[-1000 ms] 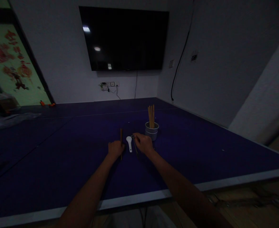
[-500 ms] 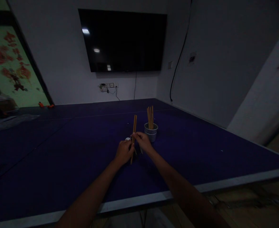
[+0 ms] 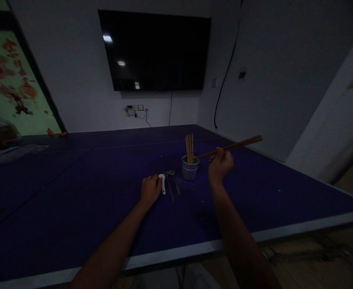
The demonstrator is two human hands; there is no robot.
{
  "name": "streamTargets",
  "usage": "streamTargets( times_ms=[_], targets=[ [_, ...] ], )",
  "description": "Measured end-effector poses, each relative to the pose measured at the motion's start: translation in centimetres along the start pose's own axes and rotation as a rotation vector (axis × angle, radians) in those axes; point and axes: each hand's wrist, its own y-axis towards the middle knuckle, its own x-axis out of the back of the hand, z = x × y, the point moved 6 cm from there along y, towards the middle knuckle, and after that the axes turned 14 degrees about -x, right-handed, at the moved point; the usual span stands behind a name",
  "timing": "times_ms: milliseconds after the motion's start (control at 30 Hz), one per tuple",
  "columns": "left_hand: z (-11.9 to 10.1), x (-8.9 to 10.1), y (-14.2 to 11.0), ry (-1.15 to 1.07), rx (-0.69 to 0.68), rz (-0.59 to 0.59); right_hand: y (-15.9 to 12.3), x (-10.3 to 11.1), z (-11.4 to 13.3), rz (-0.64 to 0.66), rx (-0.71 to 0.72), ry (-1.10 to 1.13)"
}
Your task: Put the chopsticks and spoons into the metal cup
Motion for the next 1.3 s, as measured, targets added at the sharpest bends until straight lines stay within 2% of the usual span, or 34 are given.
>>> streamTargets(
  times_ms=[100, 267, 467, 633, 900, 1100, 1300],
  targets=[
    [0.4, -0.2, -0.1, 0.055, 0.012, 0.027, 0.0, -0.2, -0.1, -0.066, 0.097, -0.113],
    [0.8, -0.4, -0.1, 0.063, 0.029, 0.052, 0.0, -2.6, -0.1, 0.067, 0.217, -0.259],
    [0.9, -0.6, 0.0, 0.050, 0.030, 0.043, 0.1, -5.2, -2.3, 0.240, 0.200, -0.451],
    [0.8, -0.7, 0.0, 0.044, 0.004, 0.038, -0.1, -6.2, -4.5, 0.330, 0.176, -0.615],
    [0.7, -0.8, 0.0, 0.055, 0.013, 0.058, -0.1, -6.8, -6.0, 0.389, 0.134, -0.544],
    [0.6, -1.0, 0.0, 0.061, 0.013, 0.076, -0.3, -6.8, -6.6, 0.378, 0.052, -0.435],
    [0.7, -1.2, 0.0, 0.064, 0.006, 0.083, -0.3, -6.9, -7.2, 0.427, -0.041, -0.381]
  ],
)
